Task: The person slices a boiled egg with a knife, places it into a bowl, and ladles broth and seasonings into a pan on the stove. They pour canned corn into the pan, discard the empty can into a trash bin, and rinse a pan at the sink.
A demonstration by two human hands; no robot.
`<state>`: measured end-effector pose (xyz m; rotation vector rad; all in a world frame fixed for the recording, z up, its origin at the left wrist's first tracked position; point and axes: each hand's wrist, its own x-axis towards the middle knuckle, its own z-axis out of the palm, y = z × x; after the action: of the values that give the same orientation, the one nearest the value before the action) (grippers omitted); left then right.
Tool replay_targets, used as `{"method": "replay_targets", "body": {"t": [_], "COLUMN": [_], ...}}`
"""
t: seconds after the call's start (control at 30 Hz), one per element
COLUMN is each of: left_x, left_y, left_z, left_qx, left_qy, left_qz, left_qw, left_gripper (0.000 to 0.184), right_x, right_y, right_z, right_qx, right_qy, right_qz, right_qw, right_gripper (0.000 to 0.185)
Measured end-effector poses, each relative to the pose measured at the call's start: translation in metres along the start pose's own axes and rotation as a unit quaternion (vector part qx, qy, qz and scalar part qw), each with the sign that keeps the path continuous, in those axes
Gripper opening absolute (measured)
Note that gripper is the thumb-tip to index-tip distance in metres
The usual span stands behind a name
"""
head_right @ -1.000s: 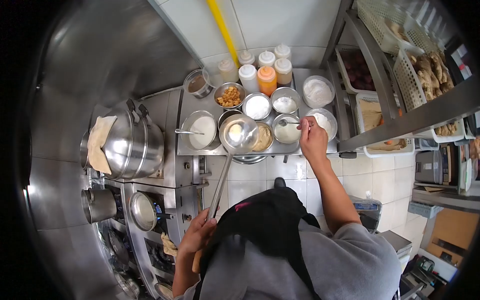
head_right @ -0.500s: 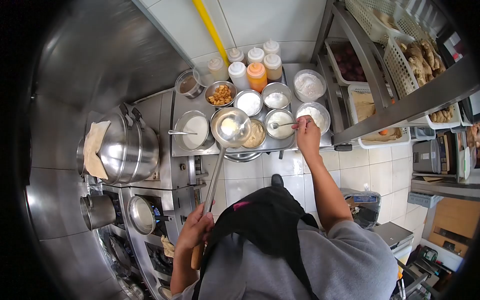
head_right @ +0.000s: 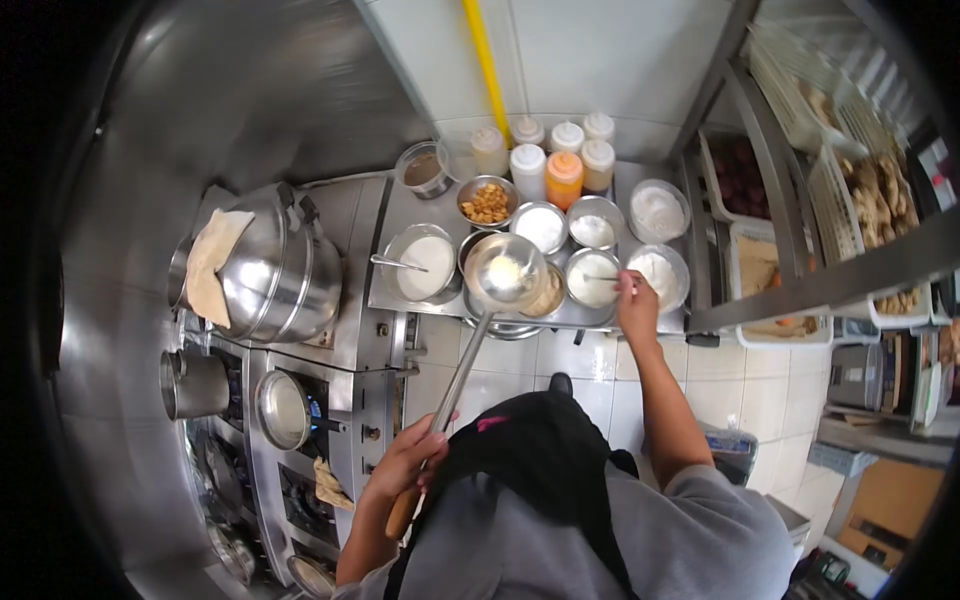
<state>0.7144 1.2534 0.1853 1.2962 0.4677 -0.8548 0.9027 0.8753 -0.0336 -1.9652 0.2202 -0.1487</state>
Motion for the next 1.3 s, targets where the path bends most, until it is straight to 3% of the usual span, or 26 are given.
{"method": "replay_targets", "body": {"t": [0.03, 0.07, 0.1, 0.13, 0.2, 0.27, 0.33, 0.4, 0.43, 0.47, 0.5, 0.6, 0.67, 0.7, 0.77, 0.87, 0.9, 0.93, 1.0, 1.03, 1.1, 1.2, 1.27, 1.3], "left_x": [-0.008, -0.018, -0.026, -0.038, -0.069, -0.097, -0.124, -0.15, -0.162, -0.17, -0.175, -0.173, -0.151, -0.128, -0.098, -0.061, -0.067, -0.074, -0.085, -0.091, -0.098, -0.105, -0.121, -0.118], "left_y": [-0.007, -0.017, -0.025, -0.031, -0.044, -0.061, -0.071, -0.083, -0.087, -0.091, -0.103, -0.154, -0.21, -0.266, -0.337, -0.338, -0.3, -0.291, -0.291, -0.29, -0.272, -0.266, -0.258, -0.264], "left_z": [-0.008, -0.018, -0.029, -0.036, -0.047, -0.059, -0.071, -0.088, -0.098, -0.113, -0.134, -0.219, -0.282, -0.328, -0.38, -0.385, -0.364, -0.363, -0.367, -0.37, -0.362, -0.359, -0.355, -0.355], "left_qx": [-0.008, -0.076, -0.142, -0.148, -0.304, -0.339, -0.392, -0.394, -0.388, -0.381, -0.369, -0.271, -0.184, -0.046, 0.084, 0.081, -0.101, -0.194, -0.391, -0.488, -0.465, -0.401, -0.283, -0.285], "left_qy": [0.007, 0.002, -0.003, 0.004, 0.034, 0.103, 0.174, 0.232, 0.277, 0.322, 0.366, 0.511, 0.599, 0.674, 0.732, 0.737, 0.677, 0.632, 0.503, 0.409, 0.431, 0.472, 0.527, 0.524], "left_qz": [0.004, 0.007, 0.014, 0.021, 0.082, 0.126, 0.157, 0.206, 0.209, 0.213, 0.215, 0.152, 0.098, 0.083, 0.062, 0.041, 0.066, 0.082, 0.138, 0.186, 0.169, 0.132, 0.048, 0.05], "left_qw": [1.0, 0.997, 0.99, 0.989, 0.949, 0.927, 0.89, 0.865, 0.854, 0.84, 0.827, 0.802, 0.773, 0.733, 0.673, 0.67, 0.726, 0.745, 0.758, 0.748, 0.755, 0.774, 0.8, 0.801], "left_gripper": [0.044, 0.048, 0.052, 0.052, 0.054, 0.056, 0.052, 0.046, 0.043, 0.04, 0.038, 0.034, 0.027, 0.023, 0.018, 0.017, 0.017, 0.017, 0.014, 0.011, 0.009, 0.012, 0.026, 0.026], "right_x": [0.001, 0.001, 0.001, 0.004, 0.025, 0.049, 0.094, 0.146, 0.163, 0.174, 0.206, 0.289, 0.29, 0.284, 0.279, 0.268, 0.26, 0.245, 0.212, 0.199, 0.17, 0.037, -0.049, -0.089], "right_y": [-0.011, -0.023, -0.059, -0.084, -0.11, -0.137, -0.148, -0.151, -0.161, -0.167, -0.135, -0.048, -0.064, -0.076, -0.091, -0.139, -0.162, -0.19, -0.239, -0.251, -0.272, -0.328, -0.363, -0.367], "right_z": [-0.003, -0.006, -0.012, -0.004, 0.037, 0.102, 0.178, 0.226, 0.239, 0.243, 0.268, 0.31, 0.301, 0.297, 0.291, 0.277, 0.272, 0.266, 0.261, 0.264, 0.274, 0.331, 0.394, 0.428], "right_qx": [-0.154, -0.3, -0.291, -0.321, -0.178, 0.085, 0.061, -0.047, -0.092, -0.072, -0.071, -0.126, -0.147, -0.173, -0.216, -0.23, -0.225, -0.227, -0.151, -0.154, -0.06, -0.16, -0.117, -0.118], "right_qy": [0.094, 0.187, 0.175, 0.214, 0.151, -0.039, 0.015, 0.071, 0.058, 0.009, 0.071, 0.206, 0.13, 0.128, 0.143, 0.163, 0.171, 0.169, 0.116, 0.114, -0.004, -0.211, -0.404, -0.476], "right_qz": [-0.05, -0.099, -0.063, -0.141, -0.272, -0.154, -0.2, -0.26, -0.152, -0.087, -0.109, -0.174, -0.062, -0.068, -0.133, -0.229, -0.257, -0.263, -0.364, -0.369, -0.412, -0.323, -0.452, -0.411], "right_qw": [0.982, 0.93, 0.938, 0.912, 0.934, 0.984, 0.978, 0.962, 0.982, 0.994, 0.989, 0.955, 0.979, 0.974, 0.957, 0.932, 0.924, 0.922, 0.912, 0.91, 0.909, 0.909, 0.787, 0.768], "right_gripper": [0.04, 0.054, 0.073, 0.073, 0.074, 0.07, 0.069, 0.076, 0.103, 0.092, 0.082, 0.107, 0.103, 0.099, 0.091, 0.084, 0.08, 0.08, 0.089, 0.089, 0.086, 0.084, 0.088, 0.09]}}
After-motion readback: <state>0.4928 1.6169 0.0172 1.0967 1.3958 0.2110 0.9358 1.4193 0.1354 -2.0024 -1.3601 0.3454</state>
